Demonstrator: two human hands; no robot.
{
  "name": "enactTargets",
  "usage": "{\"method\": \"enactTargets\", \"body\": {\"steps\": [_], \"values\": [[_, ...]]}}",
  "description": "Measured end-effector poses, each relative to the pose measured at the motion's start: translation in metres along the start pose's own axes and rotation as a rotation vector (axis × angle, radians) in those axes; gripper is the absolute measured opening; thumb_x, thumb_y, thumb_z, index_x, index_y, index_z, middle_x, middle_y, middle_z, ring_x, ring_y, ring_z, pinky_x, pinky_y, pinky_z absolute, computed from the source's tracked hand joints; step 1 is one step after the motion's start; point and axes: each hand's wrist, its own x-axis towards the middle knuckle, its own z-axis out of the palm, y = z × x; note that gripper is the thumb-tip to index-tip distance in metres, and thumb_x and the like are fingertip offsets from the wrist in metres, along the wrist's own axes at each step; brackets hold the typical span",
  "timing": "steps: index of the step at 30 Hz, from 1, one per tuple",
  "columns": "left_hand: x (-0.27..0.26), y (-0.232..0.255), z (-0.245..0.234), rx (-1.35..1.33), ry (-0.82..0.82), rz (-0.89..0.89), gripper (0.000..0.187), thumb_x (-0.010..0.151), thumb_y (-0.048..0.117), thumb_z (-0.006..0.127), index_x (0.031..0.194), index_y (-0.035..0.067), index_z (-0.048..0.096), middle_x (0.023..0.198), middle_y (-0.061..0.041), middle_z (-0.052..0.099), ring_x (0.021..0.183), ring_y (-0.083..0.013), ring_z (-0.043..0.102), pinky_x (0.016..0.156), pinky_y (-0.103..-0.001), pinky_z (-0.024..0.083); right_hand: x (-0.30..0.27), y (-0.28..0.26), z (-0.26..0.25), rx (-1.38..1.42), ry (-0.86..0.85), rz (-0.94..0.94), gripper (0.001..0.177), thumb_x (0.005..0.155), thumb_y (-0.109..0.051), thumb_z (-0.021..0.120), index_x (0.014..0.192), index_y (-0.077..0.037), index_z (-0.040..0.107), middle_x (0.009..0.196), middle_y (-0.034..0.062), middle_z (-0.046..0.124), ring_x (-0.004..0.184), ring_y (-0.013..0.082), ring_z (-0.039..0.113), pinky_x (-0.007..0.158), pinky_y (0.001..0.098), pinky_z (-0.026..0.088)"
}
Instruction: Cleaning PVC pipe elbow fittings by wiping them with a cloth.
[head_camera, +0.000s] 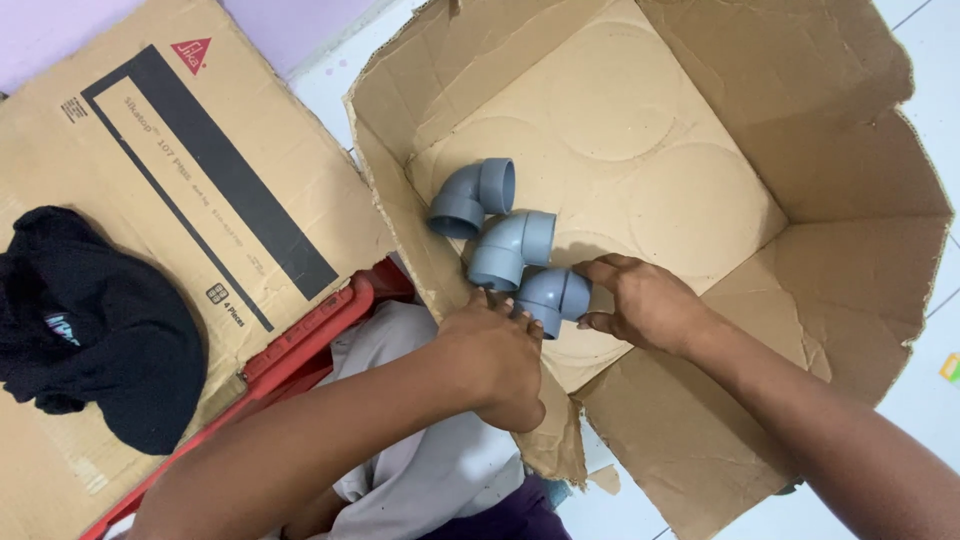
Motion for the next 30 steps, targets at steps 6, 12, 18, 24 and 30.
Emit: {"method": "enactTargets", "body": {"steps": [6, 12, 18, 24, 30], "values": [[-0.002, 0.0, -0.002, -0.042, 0.048, -0.006, 0.086, 0.072, 0.037, 0.049, 0.146, -0.005, 0.033, 0.151, -0.023, 0.035, 0.142, -0.0408, 0.026, 0.113, -0.059, 0.011, -0.005, -0.006, -0.003, -0.075, 0.024, -0.019, 0.068, 0.07, -0.031, 0.083, 0.13, -0.016, 0.054, 0.127, 0.017, 0.058, 0.119, 0.0397, 0.058, 0.097, 0.0503, 0.05], [-0.006, 0.001, -0.005, -0.051, 0.068, -0.015, 0.087, 0.074, 0.037, 0.05, 0.147, -0.006, 0.029, 0.153, -0.025, 0.028, 0.145, -0.0408, 0.02, 0.114, -0.06, 0.005, -0.007, -0.013, -0.008, -0.15, 0.107, -0.165, 0.069, 0.073, -0.039, 0.08, 0.133, -0.017, 0.055, 0.131, 0.0154, 0.056, 0.125, 0.0391, 0.052, 0.104, 0.0516, 0.041], [0.001, -0.004, 0.008, -0.06, 0.19, 0.006, 0.089, 0.074, 0.046, 0.045, 0.146, -0.005, 0.032, 0.152, -0.026, 0.03, 0.143, -0.0409, 0.023, 0.114, -0.061, 0.007, -0.013, -0.017, -0.012, -0.176, 0.104, -0.156, 0.068, 0.074, -0.045, 0.078, 0.134, -0.021, 0.055, 0.137, 0.01, 0.054, 0.131, 0.0357, 0.046, 0.11, 0.0528, 0.033], [-0.011, -0.015, 0.008, -0.031, 0.526, 0.051, 0.081, 0.083, 0.047, 0.04, 0.143, -0.007, 0.036, 0.149, -0.026, 0.036, 0.141, -0.0427, 0.029, 0.113, -0.063, 0.01, -0.018, -0.046, -0.048, -0.305, 0.167, -0.202, 0.068, 0.074, -0.046, 0.076, 0.134, -0.023, 0.055, 0.137, 0.0067, 0.054, 0.134, 0.0318, 0.043, 0.111, 0.0539, 0.03], [-0.064, -0.04, 0.026, -0.043, 0.805, 0.084, 0.071, 0.089, 0.045, 0.039, 0.141, -0.003, 0.042, 0.147, -0.025, 0.04, 0.137, -0.042, 0.035, 0.111, -0.062, 0.014, -0.024, -0.093, -0.077, -0.376, 0.382, -0.386, 0.062, 0.074, -0.041, 0.075, 0.13, -0.019, 0.059, 0.131, 0.008, 0.058, 0.128, 0.0318, 0.049, 0.106, 0.0505, 0.036]]}}
